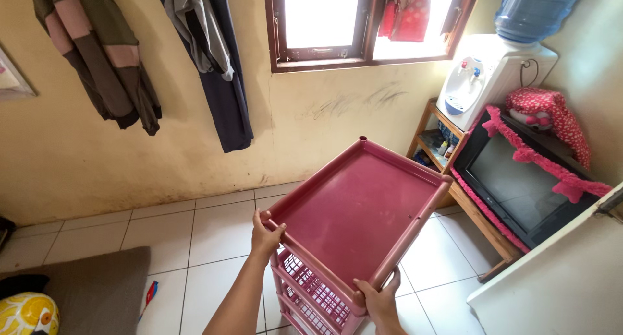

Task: The person disassembles a pink plastic shelving unit by hand. They remove the top tray, then detach the vertical support poles from the basket sections one by one, placing the removed parts onto the tray on the floor.

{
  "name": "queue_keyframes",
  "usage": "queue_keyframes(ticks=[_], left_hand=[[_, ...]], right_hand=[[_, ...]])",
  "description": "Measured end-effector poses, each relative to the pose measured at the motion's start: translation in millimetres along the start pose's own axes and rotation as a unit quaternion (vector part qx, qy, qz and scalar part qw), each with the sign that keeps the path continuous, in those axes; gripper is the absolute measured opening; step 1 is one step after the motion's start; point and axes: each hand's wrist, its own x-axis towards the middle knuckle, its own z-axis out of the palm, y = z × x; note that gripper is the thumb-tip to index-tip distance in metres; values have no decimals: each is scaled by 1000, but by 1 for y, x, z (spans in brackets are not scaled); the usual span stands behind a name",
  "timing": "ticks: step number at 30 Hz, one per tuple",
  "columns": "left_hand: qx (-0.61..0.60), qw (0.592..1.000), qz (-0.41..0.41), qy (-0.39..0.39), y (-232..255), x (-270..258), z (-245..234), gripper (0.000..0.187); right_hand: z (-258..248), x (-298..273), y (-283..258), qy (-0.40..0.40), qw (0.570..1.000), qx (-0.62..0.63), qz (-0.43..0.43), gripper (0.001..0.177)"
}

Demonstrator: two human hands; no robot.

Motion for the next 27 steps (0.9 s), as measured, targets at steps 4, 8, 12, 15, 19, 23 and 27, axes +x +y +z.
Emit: queue_keyframes(ticks=[4, 8, 12, 15, 19, 23, 27], left_hand=[[-85, 996, -28, -20, -3, 6, 0, 106], [-102, 994, -40, -18, -5, 12, -1, 92], [-127, 990, -65, 12, -8, 11, 11, 92], [-48, 990, 53, 124, -15, 2, 29, 101], [-114, 985, -49, 119, -28, -23, 51, 85], [-114, 988, -99, 30, -37, -35, 40, 62], [-118, 986, -117, -31, -38, -33, 30, 55]], right_hand=[[2, -19, -11, -50, 992, 115, -2, 122], [7, -17, -18, -34, 992, 120, -16, 119], [-8, 21, -31, -43, 997, 67, -13, 112], [-33, 77, -46, -121, 989, 65, -60, 112], [-63, 154, -66, -145, 988, -11, -55, 103], [-65, 180, -80, -53, 985, -66, -149, 77], [-52, 147, -86, 132, 945, -221, -202, 68]])
